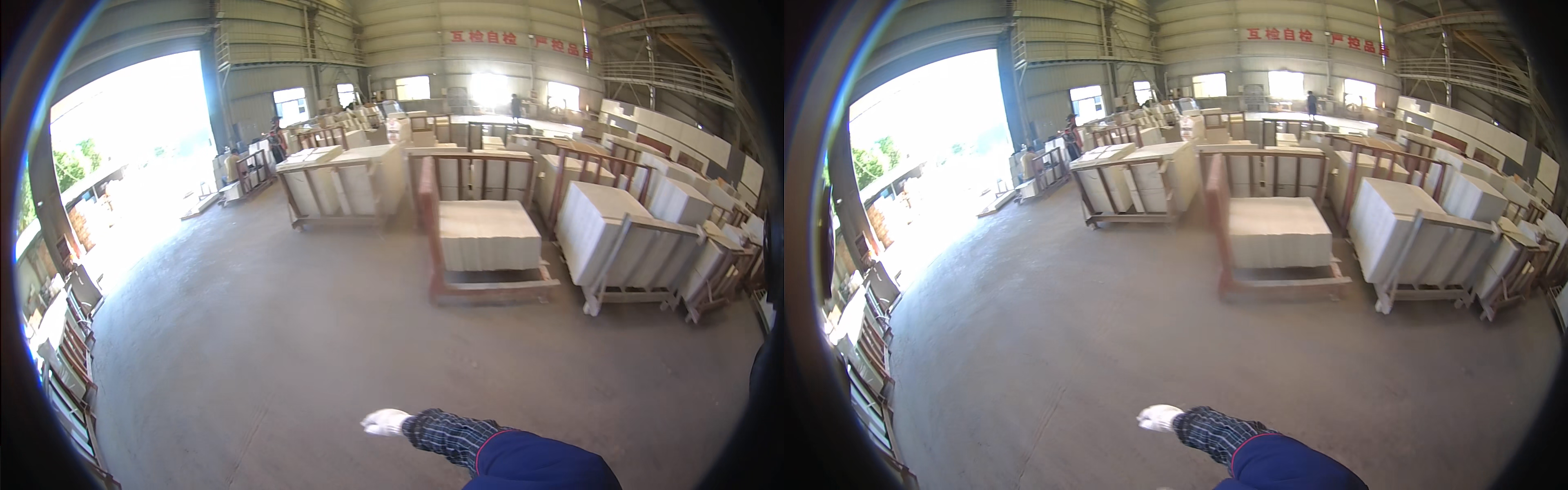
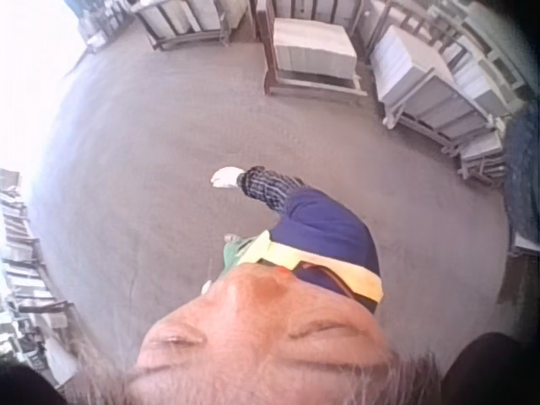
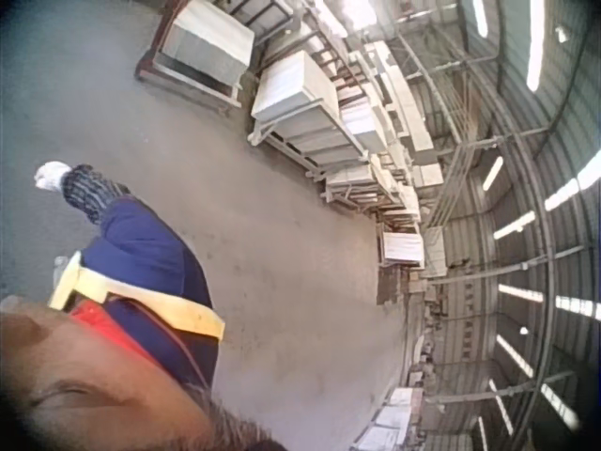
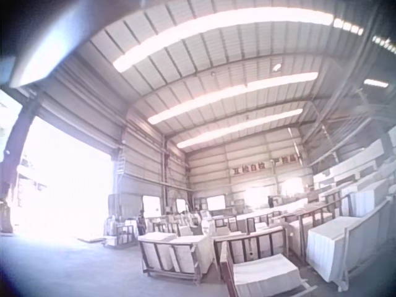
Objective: The person walks through a warehouse, operates a red electric pallet jack to move a stack of white rectangular panels, then manually lifts and stacks the panels one by one onto a wooden pallet. The person also briefly handles a black backpack and places it on the stack.
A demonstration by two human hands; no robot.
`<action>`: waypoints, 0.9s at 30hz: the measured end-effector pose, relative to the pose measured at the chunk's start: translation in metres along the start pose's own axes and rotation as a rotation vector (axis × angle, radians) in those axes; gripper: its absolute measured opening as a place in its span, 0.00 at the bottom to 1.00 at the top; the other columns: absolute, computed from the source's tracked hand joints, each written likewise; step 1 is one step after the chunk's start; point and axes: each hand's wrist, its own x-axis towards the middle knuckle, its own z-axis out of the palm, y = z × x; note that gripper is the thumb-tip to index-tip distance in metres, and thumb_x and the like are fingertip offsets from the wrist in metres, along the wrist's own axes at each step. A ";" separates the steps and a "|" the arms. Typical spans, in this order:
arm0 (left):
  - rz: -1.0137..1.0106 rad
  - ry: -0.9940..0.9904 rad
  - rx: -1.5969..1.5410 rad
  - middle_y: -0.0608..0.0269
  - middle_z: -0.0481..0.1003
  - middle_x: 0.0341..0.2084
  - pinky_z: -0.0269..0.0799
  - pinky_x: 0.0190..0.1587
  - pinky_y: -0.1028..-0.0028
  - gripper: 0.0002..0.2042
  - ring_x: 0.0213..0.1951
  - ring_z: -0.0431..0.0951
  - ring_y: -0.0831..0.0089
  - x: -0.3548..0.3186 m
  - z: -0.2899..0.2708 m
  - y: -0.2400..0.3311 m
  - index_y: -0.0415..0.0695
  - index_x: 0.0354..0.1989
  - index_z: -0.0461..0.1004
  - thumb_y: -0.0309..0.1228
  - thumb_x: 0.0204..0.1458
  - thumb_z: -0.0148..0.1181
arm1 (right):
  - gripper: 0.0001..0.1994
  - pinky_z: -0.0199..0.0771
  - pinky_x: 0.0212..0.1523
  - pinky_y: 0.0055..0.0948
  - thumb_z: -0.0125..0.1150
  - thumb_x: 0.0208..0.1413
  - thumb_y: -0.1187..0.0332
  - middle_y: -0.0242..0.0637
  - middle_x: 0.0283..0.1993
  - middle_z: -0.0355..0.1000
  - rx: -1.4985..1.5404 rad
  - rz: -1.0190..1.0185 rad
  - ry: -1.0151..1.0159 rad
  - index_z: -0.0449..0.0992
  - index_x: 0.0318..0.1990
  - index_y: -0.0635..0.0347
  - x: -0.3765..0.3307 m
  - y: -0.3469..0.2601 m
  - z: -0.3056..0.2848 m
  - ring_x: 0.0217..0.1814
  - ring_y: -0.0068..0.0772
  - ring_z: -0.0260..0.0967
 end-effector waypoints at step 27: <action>0.141 0.029 0.225 0.57 0.81 0.44 0.75 0.51 0.60 0.18 0.46 0.78 0.61 0.568 -0.206 0.732 0.47 0.54 0.78 0.43 0.63 0.57 | 0.22 0.68 0.66 0.41 0.52 0.64 0.53 0.43 0.61 0.75 -0.103 0.176 -0.056 0.78 0.58 0.56 0.781 0.146 -0.189 0.65 0.46 0.70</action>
